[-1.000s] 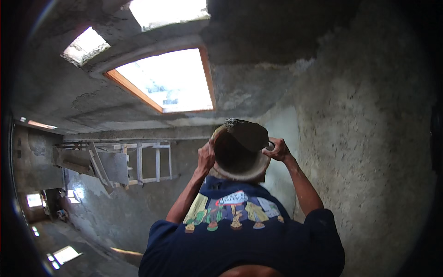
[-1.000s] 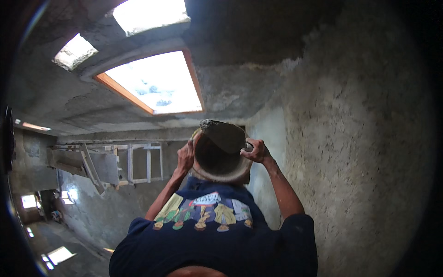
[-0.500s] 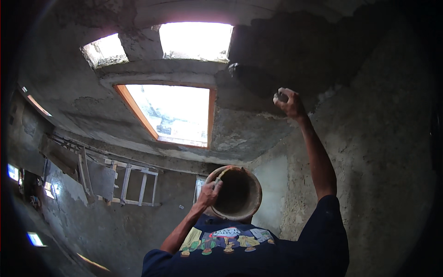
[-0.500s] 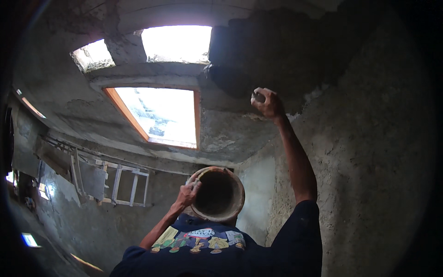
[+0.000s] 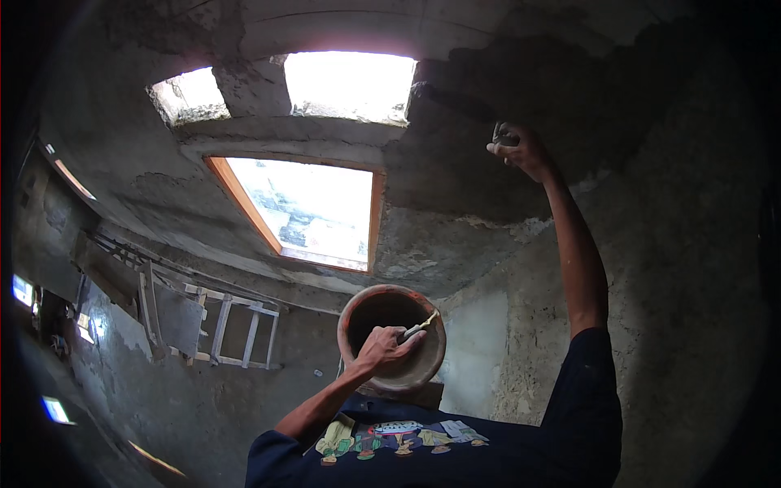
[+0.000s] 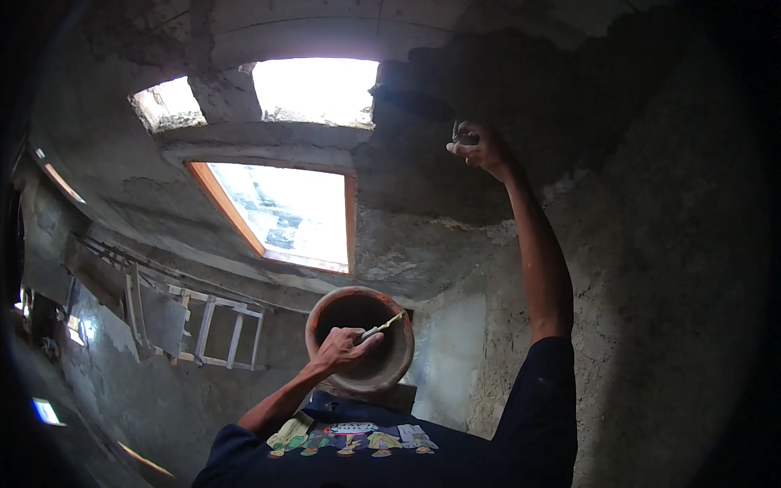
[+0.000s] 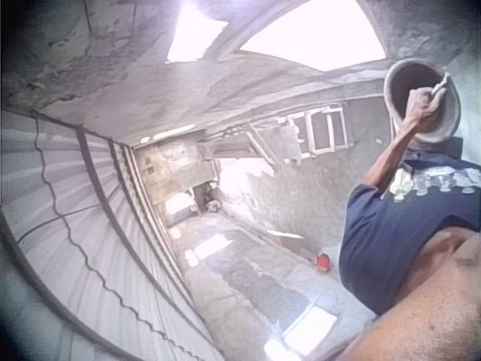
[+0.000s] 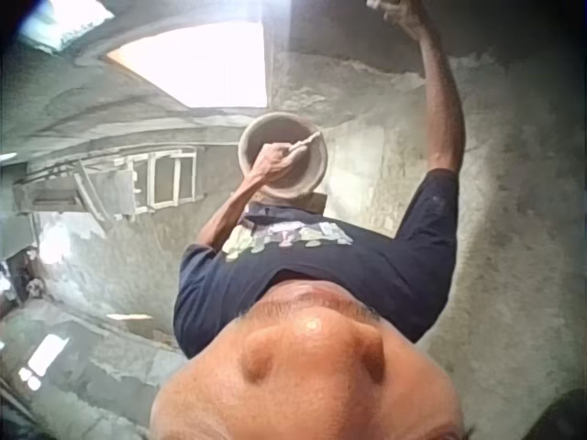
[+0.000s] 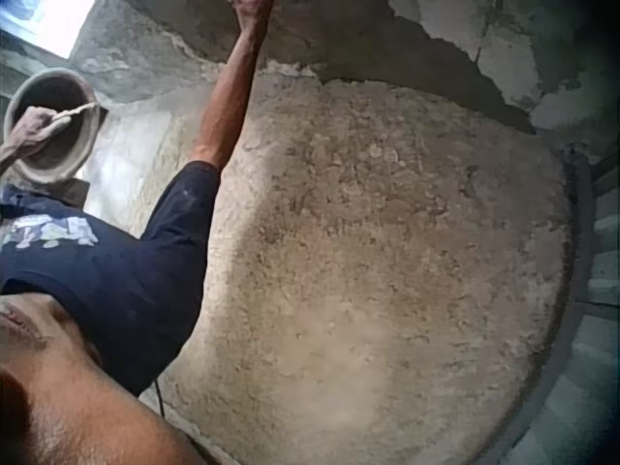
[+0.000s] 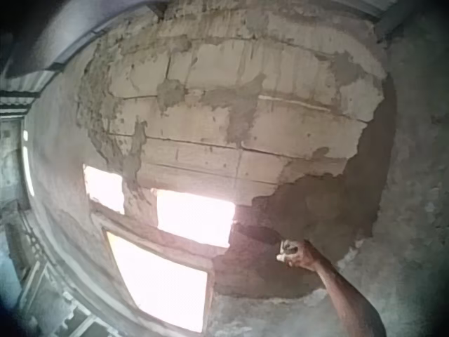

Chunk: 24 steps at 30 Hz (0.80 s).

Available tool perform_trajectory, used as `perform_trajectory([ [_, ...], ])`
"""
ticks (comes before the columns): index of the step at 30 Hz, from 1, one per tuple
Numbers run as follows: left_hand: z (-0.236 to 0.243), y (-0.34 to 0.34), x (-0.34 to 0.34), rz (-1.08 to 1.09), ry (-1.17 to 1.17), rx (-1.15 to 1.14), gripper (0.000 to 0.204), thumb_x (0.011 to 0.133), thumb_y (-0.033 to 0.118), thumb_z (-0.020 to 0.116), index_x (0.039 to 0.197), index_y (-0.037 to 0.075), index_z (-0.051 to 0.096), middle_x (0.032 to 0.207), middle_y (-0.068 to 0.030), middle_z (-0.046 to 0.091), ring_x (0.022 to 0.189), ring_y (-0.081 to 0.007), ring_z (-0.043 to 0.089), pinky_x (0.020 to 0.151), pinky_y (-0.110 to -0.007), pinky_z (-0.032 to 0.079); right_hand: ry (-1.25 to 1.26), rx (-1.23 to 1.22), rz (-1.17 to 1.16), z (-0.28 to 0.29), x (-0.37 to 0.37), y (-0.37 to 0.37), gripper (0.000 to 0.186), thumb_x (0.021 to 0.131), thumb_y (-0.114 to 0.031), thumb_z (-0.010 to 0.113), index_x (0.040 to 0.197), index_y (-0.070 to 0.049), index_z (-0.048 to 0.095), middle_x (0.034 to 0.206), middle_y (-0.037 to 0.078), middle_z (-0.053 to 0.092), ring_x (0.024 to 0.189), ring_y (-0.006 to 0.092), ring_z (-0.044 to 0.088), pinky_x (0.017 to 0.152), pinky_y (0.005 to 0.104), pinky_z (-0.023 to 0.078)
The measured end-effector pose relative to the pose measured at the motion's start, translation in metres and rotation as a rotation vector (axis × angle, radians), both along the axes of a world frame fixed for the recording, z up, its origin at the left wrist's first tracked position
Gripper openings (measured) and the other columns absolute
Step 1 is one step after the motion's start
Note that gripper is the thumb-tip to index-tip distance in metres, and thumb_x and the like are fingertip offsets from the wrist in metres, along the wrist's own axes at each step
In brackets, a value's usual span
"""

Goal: The person plasters a wall by scooping mortar from a bucket with a trowel and applying it onto the wall.

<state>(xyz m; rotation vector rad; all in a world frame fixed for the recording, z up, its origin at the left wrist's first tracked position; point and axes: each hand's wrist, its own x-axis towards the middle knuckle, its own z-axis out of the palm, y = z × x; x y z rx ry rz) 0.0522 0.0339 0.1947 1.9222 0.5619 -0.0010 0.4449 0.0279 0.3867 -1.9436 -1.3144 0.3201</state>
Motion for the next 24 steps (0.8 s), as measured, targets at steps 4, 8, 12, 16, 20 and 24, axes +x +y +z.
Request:
perform_trajectory([
  [4,0.025,0.014,0.001,0.1,-0.052,0.332,0.054,0.084,0.053,0.054,0.062,0.005,0.065,0.049,-0.013,0.055,0.047,-0.0284,0.059,0.046,-0.037,0.043,-0.136,0.066,-0.012,0.004,0.025,0.008,0.024,0.079,-0.026,0.069,0.084,-0.004,0.061,0.064,-0.002,0.053,0.054,0.0051,0.049,0.049,0.0227,0.04],
  [8,0.064,0.034,-0.005,0.201,-0.18,0.522,0.05,0.083,0.047,0.06,0.053,0.007,0.059,0.043,-0.0105,0.051,0.038,-0.0272,0.053,0.04,-0.038,0.037,-0.211,0.076,-0.018,-0.001,0.042,0.02,0.028,0.081,-0.031,0.066,0.084,-0.004,0.061,0.064,-0.002,0.054,0.052,0.0055,0.049,0.048,0.0234,0.04],
  [12,0.095,0.048,-0.004,0.342,-0.332,0.611,0.048,0.087,0.041,0.058,0.052,0.007,0.057,0.042,-0.0102,0.049,0.037,-0.0257,0.052,0.038,-0.036,0.036,-0.018,0.058,-0.058,0.007,0.041,0.028,0.026,0.083,-0.031,0.064,0.078,-0.005,0.058,0.061,-0.002,0.052,0.05,0.0051,0.048,0.046,0.0221,0.04],
  [16,0.129,0.057,-0.008,0.432,-0.399,0.672,0.046,0.089,0.033,0.057,0.052,0.006,0.057,0.041,-0.0101,0.047,0.034,-0.0228,0.049,0.036,-0.034,0.032,0.017,-0.015,-0.126,0.009,0.053,0.03,0.028,0.087,-0.033,0.059,0.079,-0.006,0.057,0.059,-0.002,0.049,0.047,0.005,0.047,0.044,0.022,0.039],
  [20,0.135,0.055,-0.01,0.506,-0.351,0.582,0.048,0.089,0.033,0.058,0.05,0.004,0.056,0.04,-0.0101,0.045,0.033,-0.0216,0.047,0.037,-0.034,0.031,0.206,-0.089,-0.039,0.006,0.082,0.038,0.034,0.087,-0.038,0.057,0.076,-0.007,0.054,0.058,-0.001,0.05,0.044,0.0078,0.048,0.04,0.0236,0.04],
  [24,0.117,0.056,-0.016,0.488,-0.285,0.53,0.047,0.088,0.034,0.058,0.052,0.004,0.059,0.041,-0.0095,0.047,0.033,-0.0199,0.049,0.037,-0.034,0.032,0.367,-0.164,-0.038,0.003,0.078,0.043,0.036,0.087,-0.042,0.056,0.075,-0.008,0.053,0.058,0.0,0.05,0.044,0.0091,0.049,0.039,0.0245,0.041],
])
